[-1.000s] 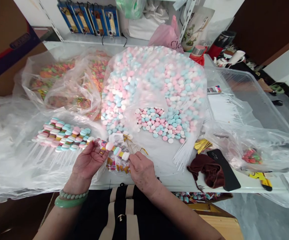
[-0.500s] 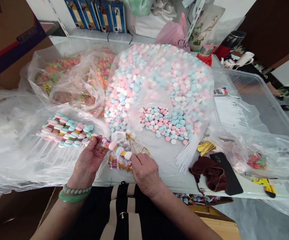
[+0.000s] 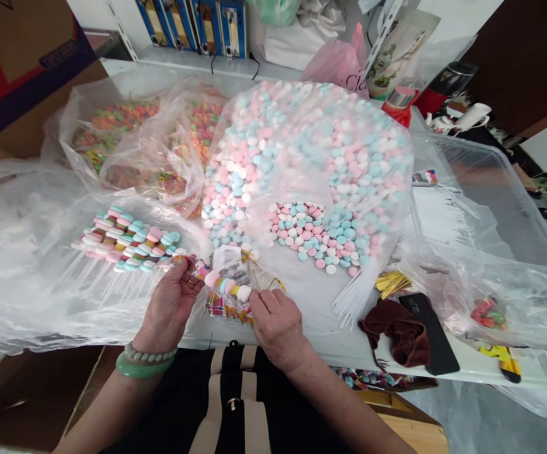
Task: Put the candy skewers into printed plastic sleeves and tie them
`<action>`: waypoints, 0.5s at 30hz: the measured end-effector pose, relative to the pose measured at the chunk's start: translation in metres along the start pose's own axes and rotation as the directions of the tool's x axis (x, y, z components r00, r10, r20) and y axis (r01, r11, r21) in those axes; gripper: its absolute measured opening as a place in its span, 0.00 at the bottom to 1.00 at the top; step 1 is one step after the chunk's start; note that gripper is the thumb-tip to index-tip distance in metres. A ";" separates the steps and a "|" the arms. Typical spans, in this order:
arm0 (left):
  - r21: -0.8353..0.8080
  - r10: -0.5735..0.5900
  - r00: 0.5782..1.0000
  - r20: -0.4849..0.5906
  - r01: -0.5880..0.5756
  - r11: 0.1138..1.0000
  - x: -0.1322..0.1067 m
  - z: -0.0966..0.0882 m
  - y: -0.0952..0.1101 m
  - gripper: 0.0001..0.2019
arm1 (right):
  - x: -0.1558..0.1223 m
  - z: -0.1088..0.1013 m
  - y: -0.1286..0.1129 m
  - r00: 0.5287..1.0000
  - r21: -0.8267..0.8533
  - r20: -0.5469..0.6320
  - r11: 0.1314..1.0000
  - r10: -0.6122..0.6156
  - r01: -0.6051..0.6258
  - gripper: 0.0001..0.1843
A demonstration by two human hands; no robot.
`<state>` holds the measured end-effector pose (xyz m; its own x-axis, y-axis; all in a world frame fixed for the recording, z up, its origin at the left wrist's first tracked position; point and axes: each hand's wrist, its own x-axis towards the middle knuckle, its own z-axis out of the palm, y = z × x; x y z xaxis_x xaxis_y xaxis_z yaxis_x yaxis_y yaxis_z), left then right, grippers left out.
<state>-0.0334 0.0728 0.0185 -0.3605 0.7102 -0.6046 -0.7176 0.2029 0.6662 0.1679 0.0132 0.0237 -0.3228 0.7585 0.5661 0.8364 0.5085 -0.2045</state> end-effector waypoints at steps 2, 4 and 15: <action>0.021 -0.005 1.000 0.013 0.005 1.000 0.001 -0.002 0.000 0.05 | -0.001 0.001 0.001 1.000 0.029 0.014 0.999 0.018 -0.019 0.12; 0.033 -0.014 0.999 0.030 0.013 0.999 0.002 -0.004 0.001 0.04 | -0.002 0.002 0.002 0.994 0.116 0.076 0.989 0.081 -0.089 0.14; 0.072 -0.073 0.996 0.042 0.070 0.995 0.005 -0.009 0.009 0.05 | 0.006 0.005 0.014 0.595 0.494 0.671 0.332 0.442 -0.803 0.08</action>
<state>-0.0474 0.0720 0.0173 -0.2815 0.7212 -0.6329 -0.6965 0.3001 0.6518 0.1754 0.0269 0.0207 -0.1197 0.9498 -0.2891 0.3183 -0.2391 -0.9173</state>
